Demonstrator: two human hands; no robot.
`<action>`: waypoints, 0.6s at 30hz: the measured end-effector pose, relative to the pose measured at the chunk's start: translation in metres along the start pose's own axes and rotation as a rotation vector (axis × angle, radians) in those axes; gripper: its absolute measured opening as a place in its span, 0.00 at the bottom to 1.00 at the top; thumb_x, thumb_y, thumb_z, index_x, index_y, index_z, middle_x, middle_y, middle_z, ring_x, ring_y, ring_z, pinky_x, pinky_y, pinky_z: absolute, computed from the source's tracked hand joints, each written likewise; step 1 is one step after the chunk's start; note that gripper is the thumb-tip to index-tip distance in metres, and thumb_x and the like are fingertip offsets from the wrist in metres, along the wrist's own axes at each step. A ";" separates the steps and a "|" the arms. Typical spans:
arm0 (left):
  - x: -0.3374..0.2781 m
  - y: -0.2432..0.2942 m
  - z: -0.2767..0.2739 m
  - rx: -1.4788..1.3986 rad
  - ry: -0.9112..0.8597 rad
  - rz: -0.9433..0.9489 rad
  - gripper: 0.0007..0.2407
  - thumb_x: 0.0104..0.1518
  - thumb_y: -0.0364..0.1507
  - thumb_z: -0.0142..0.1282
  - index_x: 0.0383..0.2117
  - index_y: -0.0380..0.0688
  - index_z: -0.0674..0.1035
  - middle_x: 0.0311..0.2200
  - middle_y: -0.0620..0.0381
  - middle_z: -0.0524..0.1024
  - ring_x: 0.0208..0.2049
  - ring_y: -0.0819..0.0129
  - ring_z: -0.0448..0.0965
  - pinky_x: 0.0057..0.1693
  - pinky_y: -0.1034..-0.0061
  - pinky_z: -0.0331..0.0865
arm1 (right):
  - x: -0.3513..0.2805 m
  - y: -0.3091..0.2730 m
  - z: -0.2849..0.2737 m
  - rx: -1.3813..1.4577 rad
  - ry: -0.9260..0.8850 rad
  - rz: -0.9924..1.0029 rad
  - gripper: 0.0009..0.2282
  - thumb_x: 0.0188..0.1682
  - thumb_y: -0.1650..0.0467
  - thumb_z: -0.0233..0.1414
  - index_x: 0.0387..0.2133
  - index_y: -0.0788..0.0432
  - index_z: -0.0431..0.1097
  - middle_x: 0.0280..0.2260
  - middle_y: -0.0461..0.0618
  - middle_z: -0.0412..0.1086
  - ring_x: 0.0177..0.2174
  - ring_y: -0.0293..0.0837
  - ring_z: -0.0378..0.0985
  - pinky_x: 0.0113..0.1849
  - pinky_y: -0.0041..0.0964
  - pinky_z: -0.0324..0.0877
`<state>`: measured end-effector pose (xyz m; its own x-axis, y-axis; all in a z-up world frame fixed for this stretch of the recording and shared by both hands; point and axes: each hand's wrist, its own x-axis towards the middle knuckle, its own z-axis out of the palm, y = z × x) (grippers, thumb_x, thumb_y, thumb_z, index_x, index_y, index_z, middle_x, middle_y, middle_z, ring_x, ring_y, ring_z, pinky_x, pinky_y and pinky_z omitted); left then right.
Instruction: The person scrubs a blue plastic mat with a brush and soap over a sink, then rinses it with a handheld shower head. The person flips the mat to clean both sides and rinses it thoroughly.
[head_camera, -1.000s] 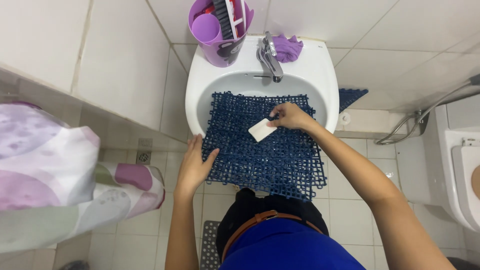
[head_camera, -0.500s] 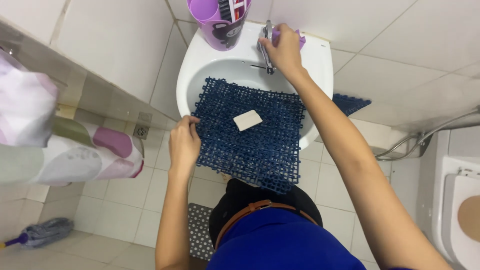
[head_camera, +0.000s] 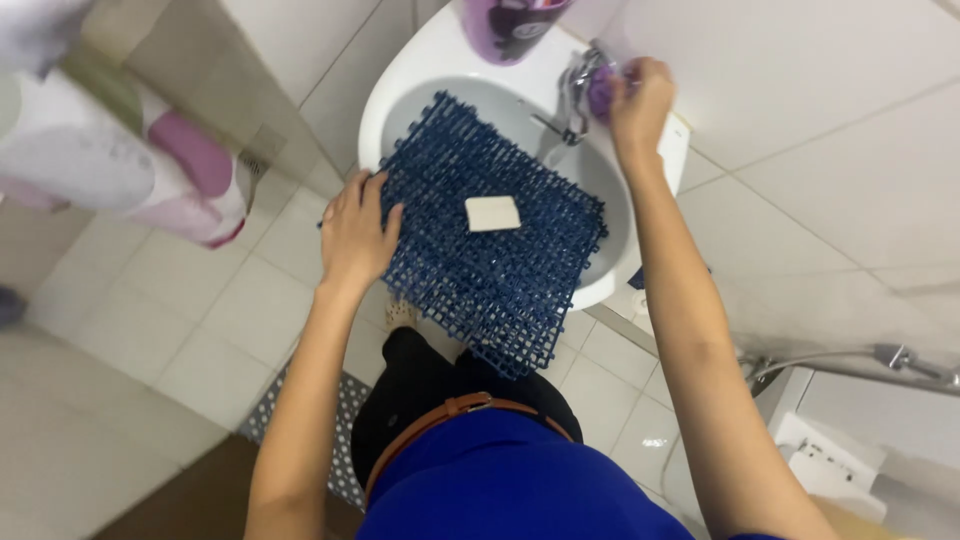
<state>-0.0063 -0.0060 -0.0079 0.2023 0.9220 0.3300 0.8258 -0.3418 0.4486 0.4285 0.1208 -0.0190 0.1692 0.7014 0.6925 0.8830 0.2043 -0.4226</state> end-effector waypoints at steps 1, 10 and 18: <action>-0.002 0.003 -0.001 0.004 -0.001 -0.028 0.20 0.63 0.33 0.57 0.58 0.38 0.72 0.58 0.40 0.70 0.57 0.44 0.71 0.61 0.55 0.64 | -0.011 0.009 0.007 0.013 -0.024 -0.008 0.08 0.43 0.79 0.62 0.33 0.67 0.71 0.32 0.60 0.72 0.30 0.56 0.75 0.34 0.48 0.71; -0.006 0.013 0.003 -0.138 0.068 -0.077 0.14 0.64 0.33 0.56 0.53 0.45 0.75 0.55 0.49 0.72 0.56 0.49 0.72 0.61 0.56 0.64 | -0.086 0.006 0.049 0.624 0.193 0.659 0.07 0.56 0.70 0.51 0.33 0.62 0.72 0.26 0.44 0.70 0.25 0.38 0.76 0.29 0.34 0.73; -0.004 0.015 0.003 -0.117 0.081 -0.108 0.14 0.64 0.32 0.55 0.53 0.44 0.75 0.55 0.49 0.72 0.56 0.50 0.72 0.62 0.56 0.64 | -0.073 -0.061 0.027 1.283 -0.407 1.349 0.20 0.56 0.68 0.34 0.34 0.75 0.70 0.35 0.69 0.76 0.37 0.55 0.83 0.43 0.40 0.77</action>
<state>0.0070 -0.0144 -0.0052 0.0689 0.9384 0.3386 0.7729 -0.2648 0.5767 0.3503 0.0752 -0.0590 0.1022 0.8596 -0.5006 -0.5730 -0.3605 -0.7360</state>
